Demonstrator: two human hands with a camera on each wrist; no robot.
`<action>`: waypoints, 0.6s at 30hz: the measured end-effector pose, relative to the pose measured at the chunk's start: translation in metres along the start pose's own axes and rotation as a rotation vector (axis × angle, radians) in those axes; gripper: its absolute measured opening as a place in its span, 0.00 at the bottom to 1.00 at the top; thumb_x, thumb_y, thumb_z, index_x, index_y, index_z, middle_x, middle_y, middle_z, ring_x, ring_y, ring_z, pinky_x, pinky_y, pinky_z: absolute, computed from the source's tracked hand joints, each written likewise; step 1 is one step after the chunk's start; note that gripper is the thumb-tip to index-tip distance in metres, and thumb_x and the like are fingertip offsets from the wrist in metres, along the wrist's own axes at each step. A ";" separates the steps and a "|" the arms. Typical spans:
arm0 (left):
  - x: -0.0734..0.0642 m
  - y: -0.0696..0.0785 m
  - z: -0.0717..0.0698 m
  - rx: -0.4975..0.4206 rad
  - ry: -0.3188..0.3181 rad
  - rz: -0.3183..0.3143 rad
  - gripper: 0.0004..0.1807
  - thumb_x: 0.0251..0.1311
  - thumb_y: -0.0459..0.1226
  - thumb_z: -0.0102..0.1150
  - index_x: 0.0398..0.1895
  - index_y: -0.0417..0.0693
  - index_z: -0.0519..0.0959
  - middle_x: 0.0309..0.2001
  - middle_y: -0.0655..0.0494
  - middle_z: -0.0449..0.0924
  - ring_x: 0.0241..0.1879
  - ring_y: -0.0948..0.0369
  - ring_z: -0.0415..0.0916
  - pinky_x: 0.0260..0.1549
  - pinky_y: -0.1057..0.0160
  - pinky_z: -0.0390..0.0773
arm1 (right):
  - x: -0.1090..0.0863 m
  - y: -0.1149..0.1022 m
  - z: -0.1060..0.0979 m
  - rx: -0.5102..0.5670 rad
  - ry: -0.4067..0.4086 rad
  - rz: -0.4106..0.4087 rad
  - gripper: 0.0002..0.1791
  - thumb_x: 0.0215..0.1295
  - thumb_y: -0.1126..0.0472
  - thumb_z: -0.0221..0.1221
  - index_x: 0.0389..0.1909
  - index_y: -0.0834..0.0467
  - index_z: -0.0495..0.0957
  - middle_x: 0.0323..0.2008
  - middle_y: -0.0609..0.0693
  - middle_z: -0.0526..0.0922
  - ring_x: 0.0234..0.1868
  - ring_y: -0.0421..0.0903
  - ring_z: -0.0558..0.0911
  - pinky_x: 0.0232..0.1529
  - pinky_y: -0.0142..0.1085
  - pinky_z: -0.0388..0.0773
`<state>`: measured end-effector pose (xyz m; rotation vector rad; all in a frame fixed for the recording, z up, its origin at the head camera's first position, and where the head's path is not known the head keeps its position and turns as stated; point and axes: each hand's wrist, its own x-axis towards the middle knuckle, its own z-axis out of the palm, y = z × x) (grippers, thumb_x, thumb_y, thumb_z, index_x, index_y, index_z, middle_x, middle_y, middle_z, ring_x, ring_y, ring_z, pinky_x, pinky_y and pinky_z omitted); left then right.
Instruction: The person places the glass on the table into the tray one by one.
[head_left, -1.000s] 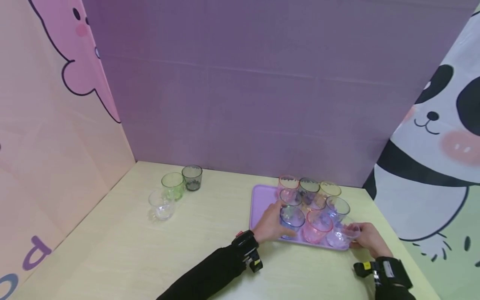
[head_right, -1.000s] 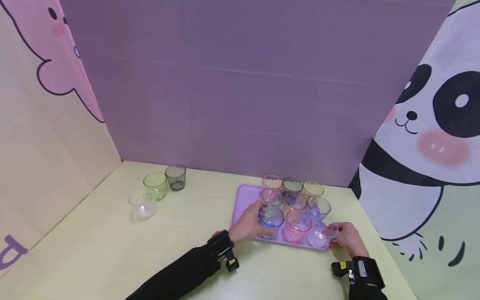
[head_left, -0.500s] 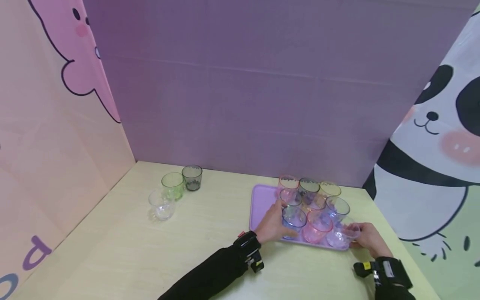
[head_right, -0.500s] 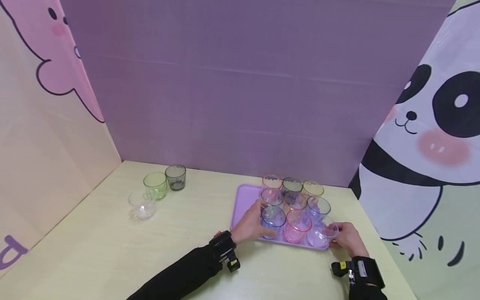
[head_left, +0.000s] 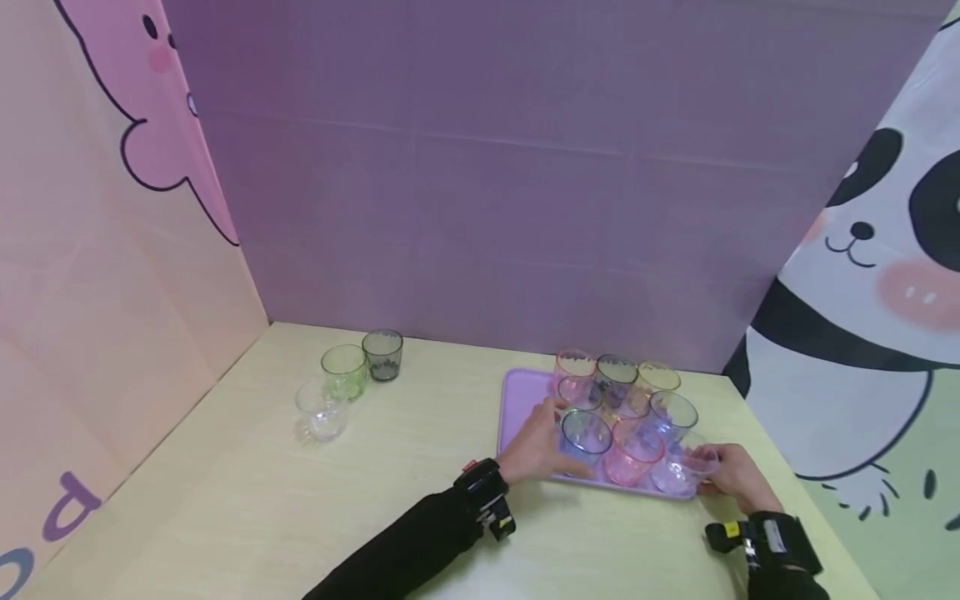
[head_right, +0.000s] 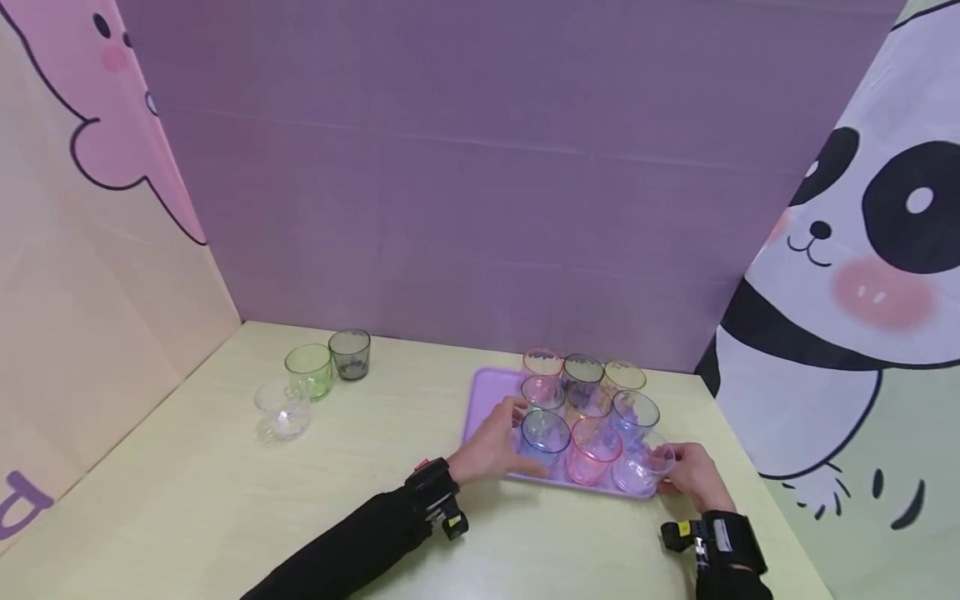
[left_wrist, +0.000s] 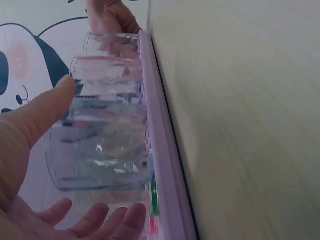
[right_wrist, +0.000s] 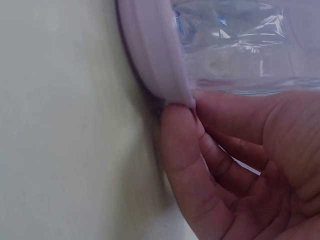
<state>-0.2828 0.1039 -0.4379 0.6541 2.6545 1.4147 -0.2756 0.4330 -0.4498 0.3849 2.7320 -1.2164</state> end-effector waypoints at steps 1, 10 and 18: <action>0.000 -0.001 -0.002 -0.010 -0.001 -0.001 0.60 0.19 0.57 0.73 0.62 0.49 0.55 0.54 0.52 0.66 0.50 0.60 0.68 0.45 0.60 0.74 | 0.000 0.000 0.000 0.002 0.001 0.003 0.24 0.50 0.52 0.64 0.39 0.68 0.76 0.32 0.54 0.79 0.28 0.43 0.75 0.27 0.35 0.78; 0.002 -0.012 -0.030 -0.059 0.007 -0.002 0.61 0.21 0.61 0.70 0.64 0.51 0.54 0.56 0.50 0.66 0.52 0.58 0.67 0.43 0.63 0.74 | -0.002 0.000 -0.002 -0.014 -0.001 -0.020 0.25 0.50 0.53 0.63 0.41 0.70 0.75 0.38 0.61 0.79 0.29 0.43 0.76 0.28 0.35 0.79; 0.005 -0.026 -0.056 -0.127 0.053 -0.089 0.56 0.27 0.63 0.67 0.63 0.51 0.56 0.54 0.48 0.69 0.53 0.56 0.67 0.47 0.58 0.73 | -0.002 -0.001 -0.001 -0.008 -0.003 -0.010 0.24 0.51 0.54 0.63 0.43 0.70 0.74 0.40 0.63 0.78 0.30 0.43 0.76 0.28 0.35 0.79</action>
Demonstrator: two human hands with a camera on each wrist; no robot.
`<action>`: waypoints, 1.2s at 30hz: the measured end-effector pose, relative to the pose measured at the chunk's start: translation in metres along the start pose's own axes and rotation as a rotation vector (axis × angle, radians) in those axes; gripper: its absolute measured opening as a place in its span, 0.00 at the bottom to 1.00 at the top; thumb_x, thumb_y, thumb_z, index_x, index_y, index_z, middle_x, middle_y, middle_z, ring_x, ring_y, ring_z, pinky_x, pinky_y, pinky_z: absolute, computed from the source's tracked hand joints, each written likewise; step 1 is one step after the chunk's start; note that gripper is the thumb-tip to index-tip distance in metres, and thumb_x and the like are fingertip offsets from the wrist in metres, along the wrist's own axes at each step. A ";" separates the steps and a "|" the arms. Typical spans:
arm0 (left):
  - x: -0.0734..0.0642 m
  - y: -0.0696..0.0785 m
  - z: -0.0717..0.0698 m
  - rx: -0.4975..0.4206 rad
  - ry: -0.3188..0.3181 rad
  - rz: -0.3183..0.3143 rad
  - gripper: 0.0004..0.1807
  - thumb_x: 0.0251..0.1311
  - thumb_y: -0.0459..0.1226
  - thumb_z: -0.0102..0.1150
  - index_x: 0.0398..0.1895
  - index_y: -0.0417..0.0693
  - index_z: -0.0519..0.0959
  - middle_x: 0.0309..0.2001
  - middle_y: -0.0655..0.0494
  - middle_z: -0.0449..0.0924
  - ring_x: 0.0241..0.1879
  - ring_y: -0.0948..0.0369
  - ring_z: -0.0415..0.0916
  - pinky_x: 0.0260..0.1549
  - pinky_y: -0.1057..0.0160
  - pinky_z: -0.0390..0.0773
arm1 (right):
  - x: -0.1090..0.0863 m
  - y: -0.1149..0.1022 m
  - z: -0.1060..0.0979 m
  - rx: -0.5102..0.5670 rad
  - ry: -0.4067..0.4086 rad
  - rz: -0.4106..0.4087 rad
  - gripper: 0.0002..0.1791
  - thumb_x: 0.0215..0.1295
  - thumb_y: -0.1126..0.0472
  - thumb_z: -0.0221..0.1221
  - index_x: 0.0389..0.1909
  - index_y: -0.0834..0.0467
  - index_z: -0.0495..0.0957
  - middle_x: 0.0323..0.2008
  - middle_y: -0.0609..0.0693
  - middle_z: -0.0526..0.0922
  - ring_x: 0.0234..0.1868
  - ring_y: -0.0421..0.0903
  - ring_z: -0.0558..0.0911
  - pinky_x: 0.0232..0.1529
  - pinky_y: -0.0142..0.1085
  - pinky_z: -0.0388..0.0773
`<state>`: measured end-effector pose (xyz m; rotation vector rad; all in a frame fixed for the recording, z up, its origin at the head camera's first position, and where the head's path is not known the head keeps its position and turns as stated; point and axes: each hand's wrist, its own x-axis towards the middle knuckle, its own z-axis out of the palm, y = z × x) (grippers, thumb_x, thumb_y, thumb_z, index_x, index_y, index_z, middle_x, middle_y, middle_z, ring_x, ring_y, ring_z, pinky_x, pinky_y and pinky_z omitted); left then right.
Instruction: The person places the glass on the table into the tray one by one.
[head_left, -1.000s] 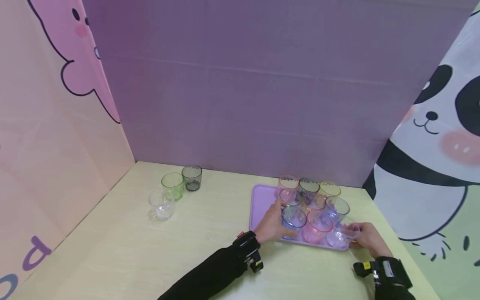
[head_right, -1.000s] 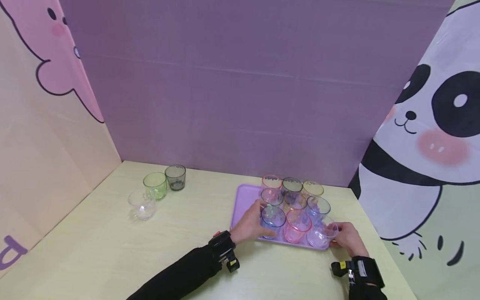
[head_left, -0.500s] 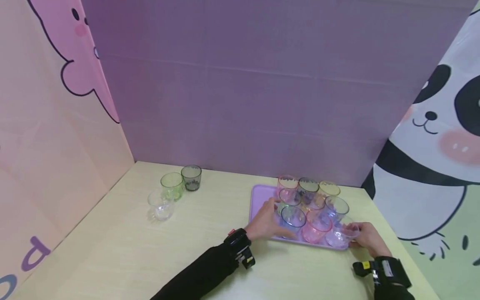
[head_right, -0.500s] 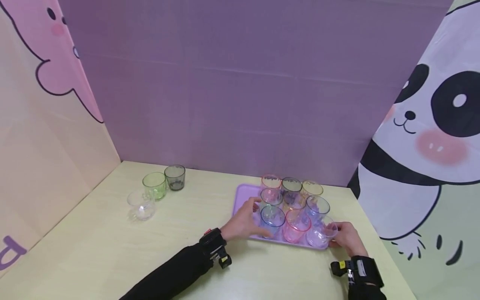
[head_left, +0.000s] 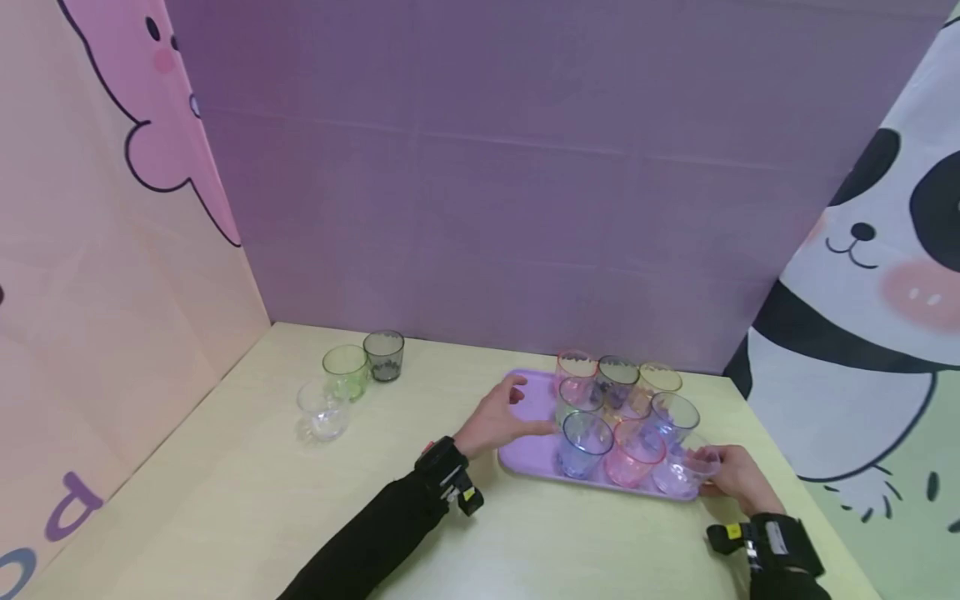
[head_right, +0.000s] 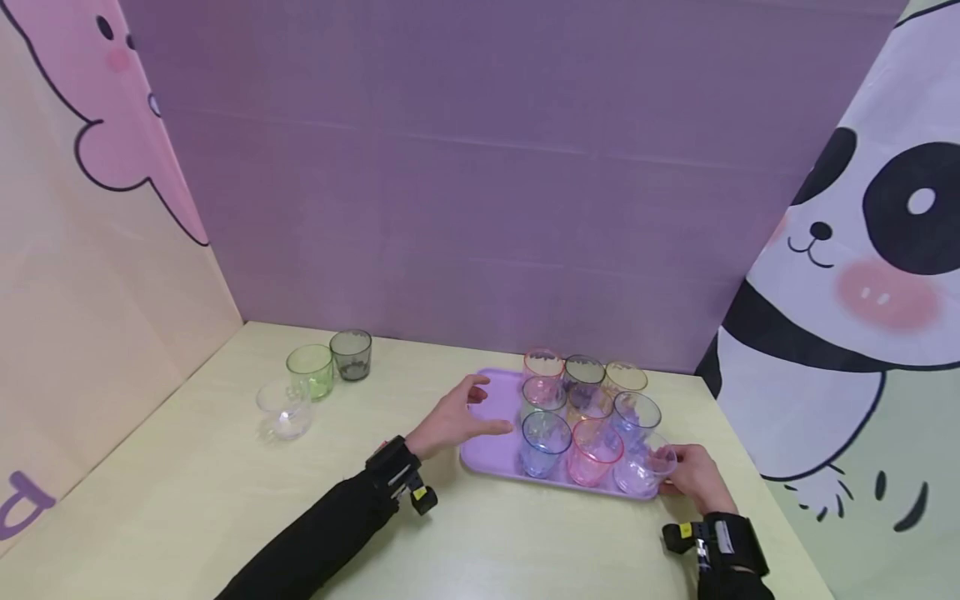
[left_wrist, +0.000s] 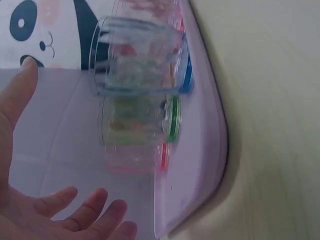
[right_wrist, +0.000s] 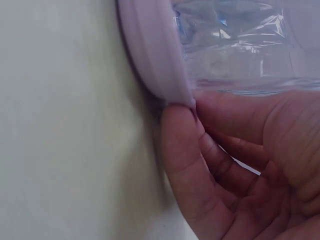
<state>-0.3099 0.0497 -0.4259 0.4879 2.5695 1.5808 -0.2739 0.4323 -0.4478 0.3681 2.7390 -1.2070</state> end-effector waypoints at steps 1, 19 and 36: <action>0.001 -0.002 -0.003 -0.003 0.012 -0.005 0.56 0.28 0.63 0.67 0.63 0.50 0.57 0.54 0.47 0.69 0.53 0.55 0.67 0.48 0.57 0.72 | 0.000 0.000 0.000 0.000 0.002 0.002 0.24 0.51 0.55 0.63 0.43 0.70 0.74 0.40 0.64 0.78 0.30 0.44 0.76 0.28 0.35 0.79; 0.016 -0.032 -0.074 0.152 0.288 -0.071 0.41 0.43 0.48 0.66 0.59 0.38 0.62 0.51 0.41 0.70 0.52 0.49 0.68 0.48 0.54 0.71 | 0.004 0.006 0.004 0.003 0.003 -0.008 0.23 0.49 0.53 0.64 0.39 0.68 0.76 0.38 0.60 0.78 0.29 0.43 0.76 0.29 0.36 0.79; 0.043 -0.036 -0.121 0.814 0.548 -0.172 0.16 0.48 0.35 0.53 0.39 0.34 0.71 0.41 0.33 0.72 0.43 0.41 0.69 0.42 0.47 0.71 | 0.003 0.004 -0.001 -0.015 0.000 -0.009 0.30 0.47 0.47 0.64 0.42 0.69 0.75 0.37 0.59 0.79 0.30 0.44 0.75 0.27 0.35 0.78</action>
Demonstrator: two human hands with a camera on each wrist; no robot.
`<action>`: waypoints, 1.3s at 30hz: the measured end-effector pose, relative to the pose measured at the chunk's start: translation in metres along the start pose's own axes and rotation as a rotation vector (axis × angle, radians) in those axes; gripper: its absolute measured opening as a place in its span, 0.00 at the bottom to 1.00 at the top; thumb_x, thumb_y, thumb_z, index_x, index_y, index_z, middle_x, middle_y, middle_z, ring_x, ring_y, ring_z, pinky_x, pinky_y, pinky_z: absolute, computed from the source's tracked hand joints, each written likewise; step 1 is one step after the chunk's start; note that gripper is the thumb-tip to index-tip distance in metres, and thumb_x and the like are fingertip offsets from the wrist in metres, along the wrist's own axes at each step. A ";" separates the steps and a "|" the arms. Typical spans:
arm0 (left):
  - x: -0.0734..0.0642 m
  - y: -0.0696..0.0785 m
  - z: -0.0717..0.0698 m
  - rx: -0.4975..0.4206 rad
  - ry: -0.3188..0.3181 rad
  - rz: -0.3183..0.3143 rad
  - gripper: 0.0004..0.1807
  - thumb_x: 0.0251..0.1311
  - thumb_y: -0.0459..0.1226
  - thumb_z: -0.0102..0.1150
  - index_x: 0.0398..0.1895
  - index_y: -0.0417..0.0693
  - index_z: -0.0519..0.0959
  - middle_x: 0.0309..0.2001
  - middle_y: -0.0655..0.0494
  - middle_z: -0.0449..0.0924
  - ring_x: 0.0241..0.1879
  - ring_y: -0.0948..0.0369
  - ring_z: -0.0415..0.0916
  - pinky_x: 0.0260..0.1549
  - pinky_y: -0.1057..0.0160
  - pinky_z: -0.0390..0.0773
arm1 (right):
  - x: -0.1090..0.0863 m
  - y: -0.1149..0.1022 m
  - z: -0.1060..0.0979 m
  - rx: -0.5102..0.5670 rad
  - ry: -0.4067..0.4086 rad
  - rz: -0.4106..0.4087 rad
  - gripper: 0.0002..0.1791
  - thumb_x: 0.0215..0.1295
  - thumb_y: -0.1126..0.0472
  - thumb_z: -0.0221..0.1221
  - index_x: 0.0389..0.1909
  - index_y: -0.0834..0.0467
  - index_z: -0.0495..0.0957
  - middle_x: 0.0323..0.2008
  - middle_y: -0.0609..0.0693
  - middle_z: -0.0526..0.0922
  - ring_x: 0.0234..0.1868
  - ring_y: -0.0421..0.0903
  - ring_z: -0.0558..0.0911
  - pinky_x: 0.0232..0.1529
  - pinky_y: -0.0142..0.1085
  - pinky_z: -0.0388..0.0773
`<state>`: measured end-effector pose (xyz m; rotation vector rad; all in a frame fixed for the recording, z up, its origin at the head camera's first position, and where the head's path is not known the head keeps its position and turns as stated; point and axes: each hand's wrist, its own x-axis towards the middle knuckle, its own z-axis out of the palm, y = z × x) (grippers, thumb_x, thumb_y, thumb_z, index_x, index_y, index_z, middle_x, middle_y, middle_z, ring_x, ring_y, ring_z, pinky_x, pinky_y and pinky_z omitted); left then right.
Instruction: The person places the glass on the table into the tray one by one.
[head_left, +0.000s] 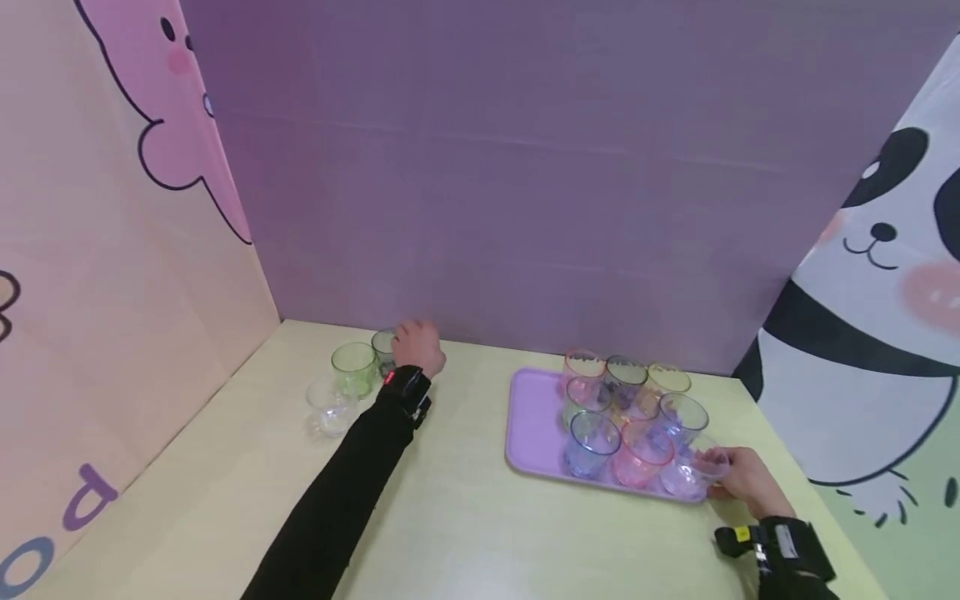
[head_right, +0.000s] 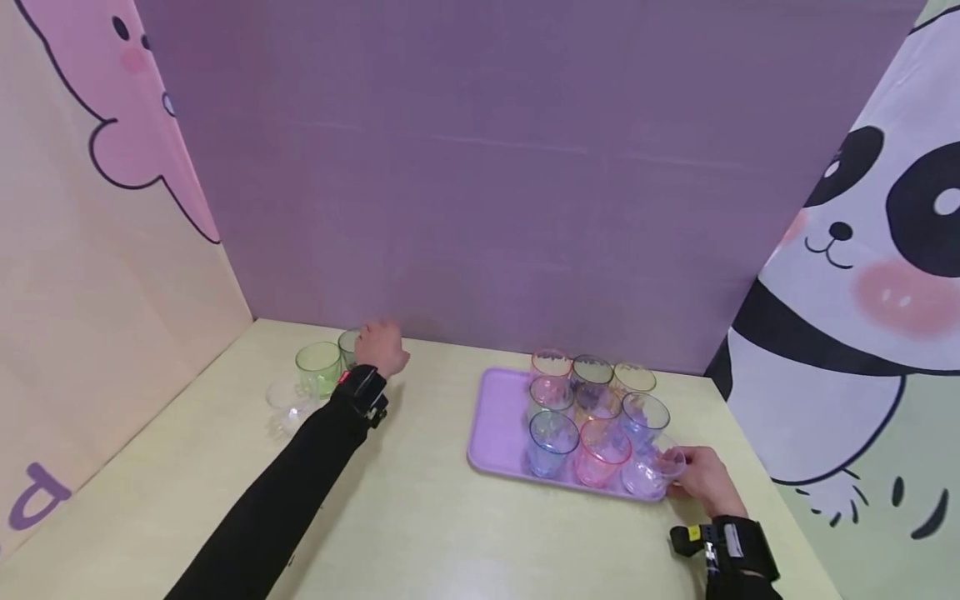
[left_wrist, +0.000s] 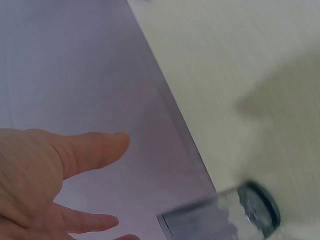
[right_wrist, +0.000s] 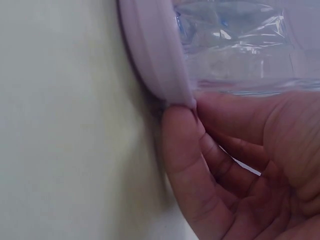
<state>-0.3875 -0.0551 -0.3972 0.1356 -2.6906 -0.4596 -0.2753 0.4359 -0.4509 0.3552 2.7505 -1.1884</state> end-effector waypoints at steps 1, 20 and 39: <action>0.003 -0.002 0.000 0.022 0.026 -0.016 0.16 0.48 0.34 0.52 0.40 0.33 0.71 0.41 0.32 0.72 0.43 0.41 0.69 0.41 0.47 0.71 | 0.001 0.000 0.000 0.000 -0.003 -0.008 0.30 0.48 0.48 0.64 0.42 0.69 0.75 0.37 0.59 0.79 0.30 0.44 0.75 0.28 0.35 0.78; 0.014 -0.036 0.016 0.145 0.090 -0.130 0.22 0.57 0.35 0.39 0.51 0.27 0.67 0.49 0.21 0.66 0.50 0.33 0.65 0.52 0.41 0.63 | -0.002 -0.004 -0.001 0.018 -0.006 0.001 0.23 0.53 0.53 0.62 0.40 0.69 0.75 0.37 0.59 0.78 0.29 0.44 0.76 0.28 0.37 0.79; 0.021 -0.033 0.033 0.057 0.126 -0.021 0.26 0.50 0.36 0.51 0.50 0.24 0.65 0.42 0.33 0.69 0.41 0.43 0.71 0.40 0.48 0.71 | -0.004 -0.006 0.000 0.007 0.002 -0.005 0.25 0.51 0.53 0.63 0.42 0.70 0.75 0.37 0.60 0.79 0.28 0.43 0.76 0.28 0.36 0.78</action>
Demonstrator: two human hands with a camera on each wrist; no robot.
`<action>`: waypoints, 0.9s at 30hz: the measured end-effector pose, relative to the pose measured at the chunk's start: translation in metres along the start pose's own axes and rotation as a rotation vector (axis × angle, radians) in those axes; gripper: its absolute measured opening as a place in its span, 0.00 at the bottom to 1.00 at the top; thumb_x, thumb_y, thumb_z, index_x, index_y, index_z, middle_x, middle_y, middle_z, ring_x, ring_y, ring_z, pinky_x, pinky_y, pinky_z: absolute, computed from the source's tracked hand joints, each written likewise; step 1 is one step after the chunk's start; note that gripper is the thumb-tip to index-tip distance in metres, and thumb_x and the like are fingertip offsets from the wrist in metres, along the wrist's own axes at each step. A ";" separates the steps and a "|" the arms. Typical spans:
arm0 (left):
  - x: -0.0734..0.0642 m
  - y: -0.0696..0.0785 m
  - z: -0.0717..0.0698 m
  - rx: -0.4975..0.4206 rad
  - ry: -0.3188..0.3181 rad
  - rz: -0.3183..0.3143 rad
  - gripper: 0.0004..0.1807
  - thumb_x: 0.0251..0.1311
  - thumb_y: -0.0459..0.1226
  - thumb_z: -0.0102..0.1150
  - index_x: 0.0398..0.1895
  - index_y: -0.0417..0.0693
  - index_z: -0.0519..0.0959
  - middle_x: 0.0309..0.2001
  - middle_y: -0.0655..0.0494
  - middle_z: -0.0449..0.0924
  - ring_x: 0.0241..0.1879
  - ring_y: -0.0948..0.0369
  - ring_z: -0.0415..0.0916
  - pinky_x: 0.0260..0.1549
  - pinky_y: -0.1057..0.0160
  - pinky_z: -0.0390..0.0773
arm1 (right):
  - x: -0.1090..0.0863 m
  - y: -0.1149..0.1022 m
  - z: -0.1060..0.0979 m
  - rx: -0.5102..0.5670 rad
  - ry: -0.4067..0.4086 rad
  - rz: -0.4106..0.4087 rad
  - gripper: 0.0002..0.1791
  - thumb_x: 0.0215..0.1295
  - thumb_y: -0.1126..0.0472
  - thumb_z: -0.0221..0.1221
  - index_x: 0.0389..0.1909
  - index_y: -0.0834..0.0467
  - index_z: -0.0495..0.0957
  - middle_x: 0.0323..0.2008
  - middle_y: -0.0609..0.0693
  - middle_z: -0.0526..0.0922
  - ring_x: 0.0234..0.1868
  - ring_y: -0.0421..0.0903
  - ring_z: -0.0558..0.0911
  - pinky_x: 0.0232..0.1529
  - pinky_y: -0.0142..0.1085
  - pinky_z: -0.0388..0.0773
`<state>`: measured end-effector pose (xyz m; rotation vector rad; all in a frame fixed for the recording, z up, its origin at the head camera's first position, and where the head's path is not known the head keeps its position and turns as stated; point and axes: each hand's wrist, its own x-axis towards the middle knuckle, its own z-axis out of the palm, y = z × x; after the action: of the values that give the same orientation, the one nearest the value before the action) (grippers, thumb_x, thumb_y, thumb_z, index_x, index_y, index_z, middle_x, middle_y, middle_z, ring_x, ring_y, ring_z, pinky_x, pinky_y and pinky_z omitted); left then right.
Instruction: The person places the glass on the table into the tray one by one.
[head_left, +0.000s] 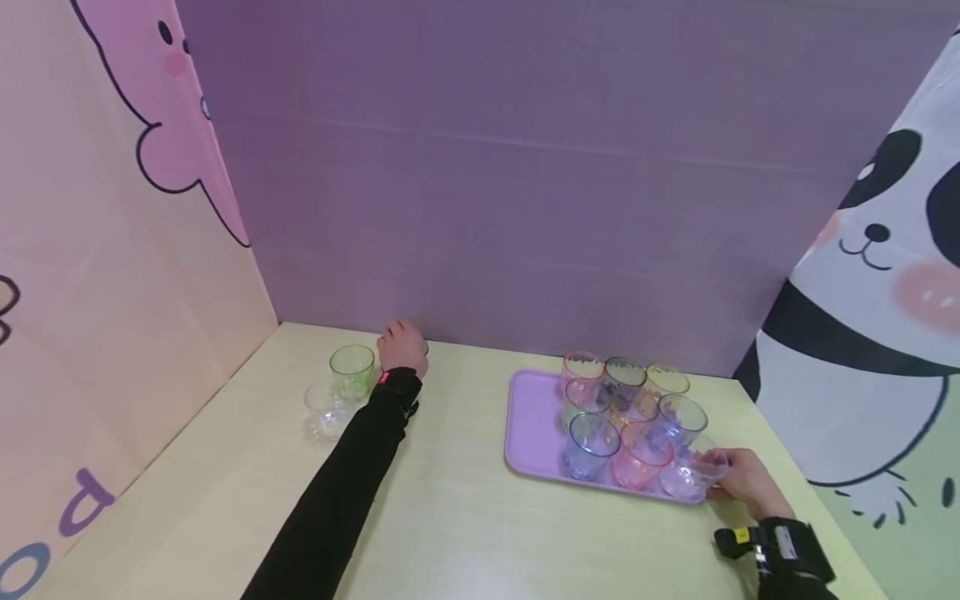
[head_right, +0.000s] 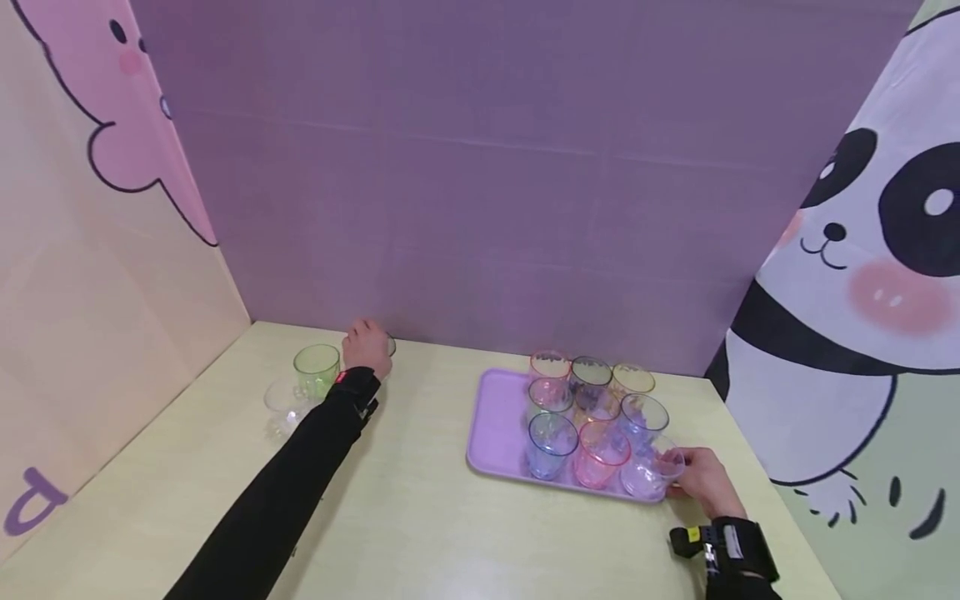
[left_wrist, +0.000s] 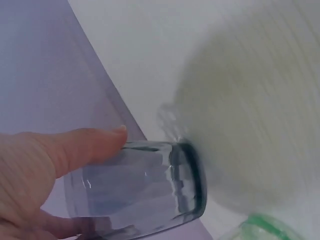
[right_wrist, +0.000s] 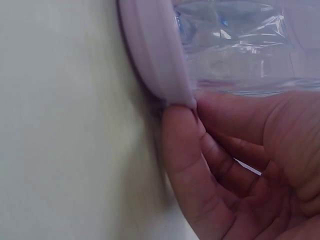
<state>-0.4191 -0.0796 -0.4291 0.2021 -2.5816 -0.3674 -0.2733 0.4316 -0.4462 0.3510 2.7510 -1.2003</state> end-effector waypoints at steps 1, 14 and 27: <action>-0.001 0.001 0.000 -0.016 -0.009 -0.002 0.26 0.50 0.35 0.51 0.49 0.24 0.65 0.42 0.33 0.69 0.41 0.43 0.71 0.40 0.47 0.72 | 0.000 0.000 0.000 -0.003 -0.002 0.000 0.25 0.51 0.53 0.63 0.42 0.69 0.75 0.37 0.60 0.79 0.28 0.43 0.76 0.28 0.37 0.78; -0.008 0.016 0.006 -0.098 -0.134 -0.036 0.33 0.43 0.34 0.61 0.55 0.44 0.61 0.47 0.37 0.69 0.45 0.40 0.68 0.41 0.43 0.69 | 0.001 0.003 0.001 0.001 0.003 0.006 0.24 0.51 0.54 0.63 0.42 0.69 0.75 0.38 0.61 0.79 0.29 0.43 0.76 0.28 0.36 0.79; -0.018 0.049 0.004 -0.325 -0.169 -0.012 0.40 0.29 0.39 0.74 0.50 0.44 0.63 0.48 0.44 0.61 0.49 0.45 0.60 0.42 0.44 0.67 | -0.002 0.000 0.001 0.013 0.007 0.004 0.24 0.50 0.54 0.64 0.42 0.70 0.75 0.38 0.61 0.79 0.29 0.43 0.76 0.29 0.37 0.79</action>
<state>-0.4097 -0.0286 -0.4261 0.0717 -2.6371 -0.8316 -0.2712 0.4306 -0.4469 0.3627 2.7486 -1.2188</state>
